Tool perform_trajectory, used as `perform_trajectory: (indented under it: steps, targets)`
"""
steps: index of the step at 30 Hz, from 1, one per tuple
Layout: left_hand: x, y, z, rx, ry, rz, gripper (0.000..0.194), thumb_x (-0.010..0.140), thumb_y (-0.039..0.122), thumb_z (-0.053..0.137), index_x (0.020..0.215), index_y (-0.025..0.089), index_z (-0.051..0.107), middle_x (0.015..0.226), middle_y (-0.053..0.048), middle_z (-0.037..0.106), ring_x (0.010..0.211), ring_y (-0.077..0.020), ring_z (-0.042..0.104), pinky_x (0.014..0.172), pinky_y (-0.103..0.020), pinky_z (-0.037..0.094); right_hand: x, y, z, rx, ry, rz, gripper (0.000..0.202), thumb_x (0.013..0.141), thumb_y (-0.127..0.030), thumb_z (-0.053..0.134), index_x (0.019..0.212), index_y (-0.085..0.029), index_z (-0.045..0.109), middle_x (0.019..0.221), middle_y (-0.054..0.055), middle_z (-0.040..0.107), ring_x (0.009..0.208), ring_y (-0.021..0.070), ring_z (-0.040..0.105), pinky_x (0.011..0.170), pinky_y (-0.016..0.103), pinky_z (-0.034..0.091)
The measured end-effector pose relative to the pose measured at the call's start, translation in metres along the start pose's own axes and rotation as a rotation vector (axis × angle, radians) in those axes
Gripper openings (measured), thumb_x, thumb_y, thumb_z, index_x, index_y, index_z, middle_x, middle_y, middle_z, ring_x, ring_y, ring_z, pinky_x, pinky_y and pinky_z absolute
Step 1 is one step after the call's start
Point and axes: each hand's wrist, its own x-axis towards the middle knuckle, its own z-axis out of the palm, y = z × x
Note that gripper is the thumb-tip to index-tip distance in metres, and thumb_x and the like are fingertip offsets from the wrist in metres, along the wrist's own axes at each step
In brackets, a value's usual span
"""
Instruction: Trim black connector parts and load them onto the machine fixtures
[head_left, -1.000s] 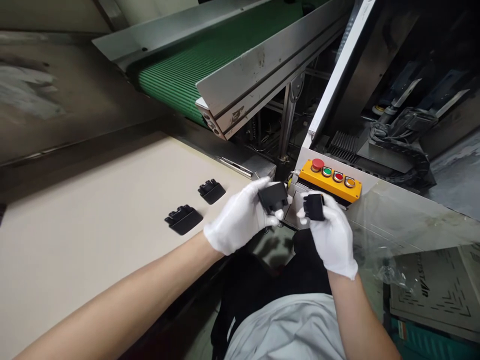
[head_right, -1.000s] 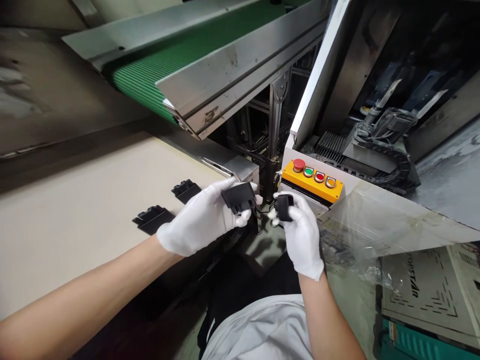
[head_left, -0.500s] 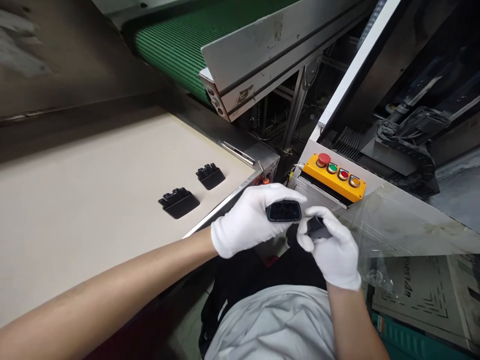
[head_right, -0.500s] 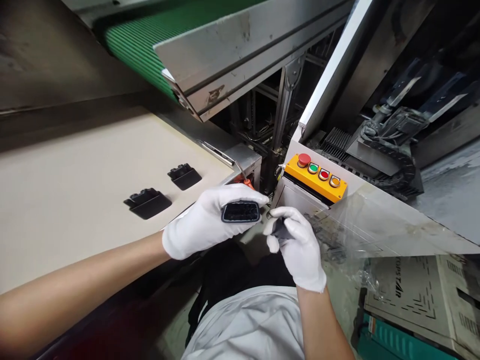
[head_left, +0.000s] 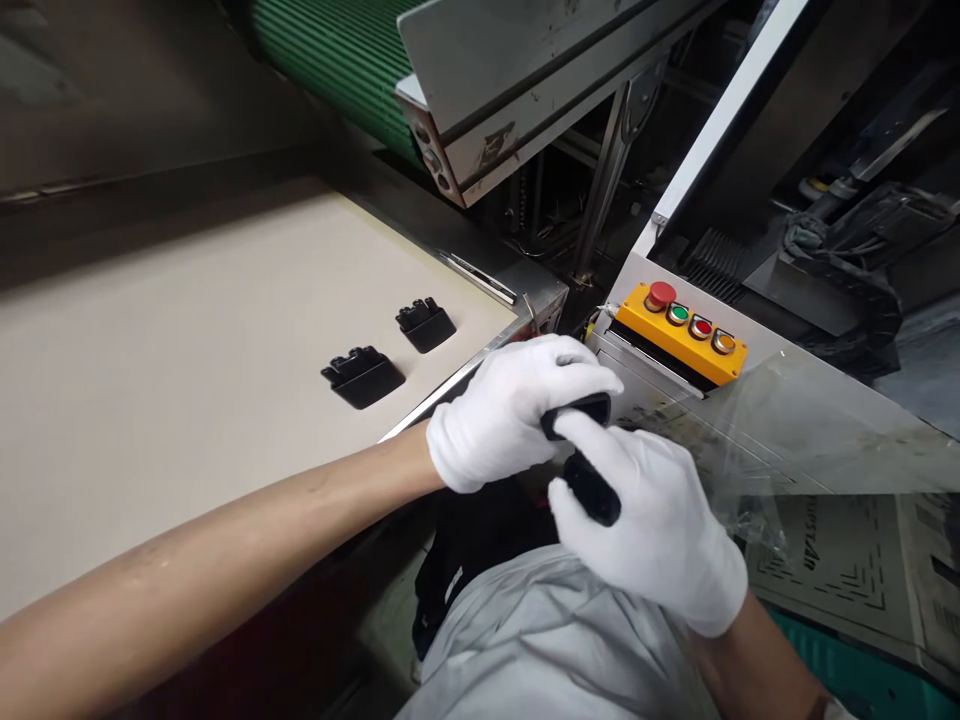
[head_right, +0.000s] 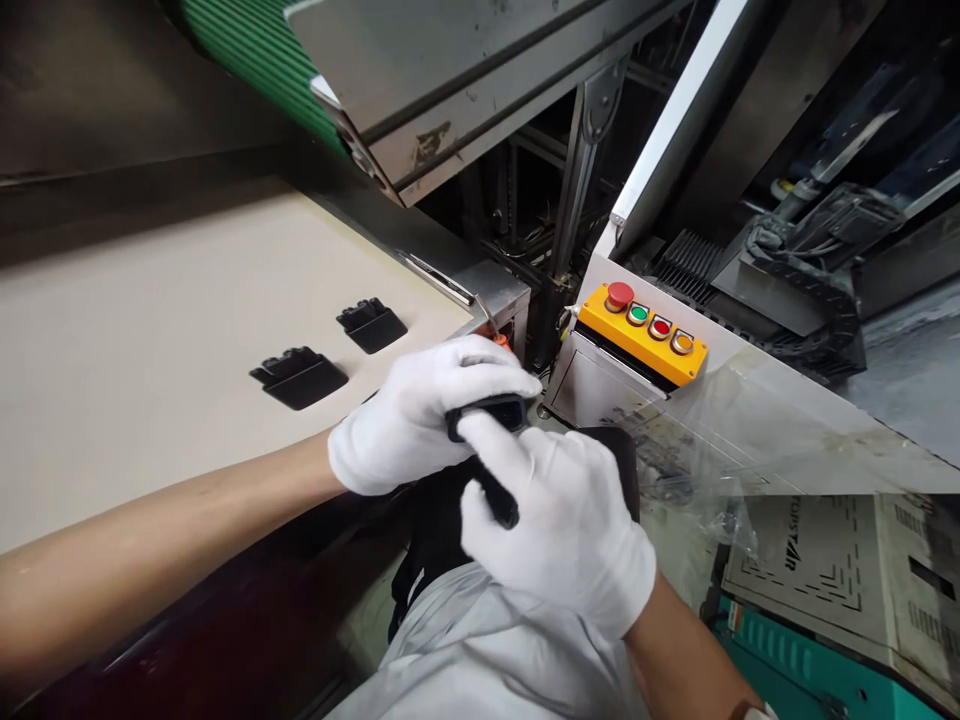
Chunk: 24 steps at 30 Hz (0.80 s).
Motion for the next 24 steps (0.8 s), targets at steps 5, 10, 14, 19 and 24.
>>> perform_trajectory:
  steps: [5, 10, 14, 19, 24]
  targets:
    - [0.001, -0.001, 0.001, 0.018, -0.049, -0.094, 0.021, 0.084, 0.016, 0.064, 0.102, 0.021, 0.074, 0.098, -0.005, 0.069, 0.09, -0.0188, 0.065, 0.079, -0.028, 0.05, 0.003, 0.007, -0.004, 0.153, -0.064, 0.141, 0.051, 0.084, -0.02, 0.065, 0.135, -0.024, 0.063, 0.089, 0.002, 0.078, 0.073, 0.02, 0.072, 0.071, 0.034, 0.058]
    - [0.001, -0.003, 0.0, -0.004, -0.029, -0.074, 0.018, 0.085, 0.019, 0.066, 0.1, 0.022, 0.076, 0.1, -0.005, 0.07, 0.089, -0.0186, 0.066, 0.079, -0.028, 0.051, 0.001, 0.007, -0.011, 0.753, -0.274, 0.256, 0.048, 0.08, -0.023, 0.071, 0.128, -0.025, 0.068, 0.083, -0.003, 0.077, 0.073, 0.0157, 0.072, 0.078, 0.032, 0.06]
    - [0.005, -0.002, -0.007, -0.083, 0.053, -0.013, 0.029, 0.086, 0.009, 0.062, 0.108, 0.02, 0.076, 0.104, -0.006, 0.072, 0.095, -0.0174, 0.069, 0.086, -0.027, 0.054, -0.013, 0.01, -0.02, 1.191, -0.395, 0.247, 0.04, 0.092, -0.056, 0.061, 0.076, -0.021, 0.072, 0.062, 0.001, 0.071, 0.056, 0.0156, 0.064, 0.057, 0.03, 0.053]
    - [0.008, 0.003, -0.015, -0.046, 0.05, 0.038, 0.024, 0.091, 0.013, 0.061, 0.11, 0.018, 0.076, 0.105, -0.008, 0.074, 0.094, -0.0167, 0.071, 0.084, -0.026, 0.055, -0.016, 0.018, -0.027, 1.544, -0.392, 0.342, 0.043, 0.082, -0.063, 0.074, 0.093, -0.021, 0.073, 0.066, 0.006, 0.071, 0.058, 0.0183, 0.063, 0.052, 0.031, 0.05]
    - [0.008, 0.006, -0.014, -0.041, 0.0, 0.029, 0.024, 0.09, 0.016, 0.066, 0.112, 0.016, 0.075, 0.109, -0.008, 0.074, 0.096, -0.0178, 0.071, 0.087, -0.025, 0.054, -0.012, 0.019, -0.029, 1.556, -0.32, 0.413, 0.039, 0.081, -0.051, 0.082, 0.1, -0.02, 0.068, 0.073, 0.007, 0.072, 0.055, 0.0149, 0.06, 0.05, 0.027, 0.046]
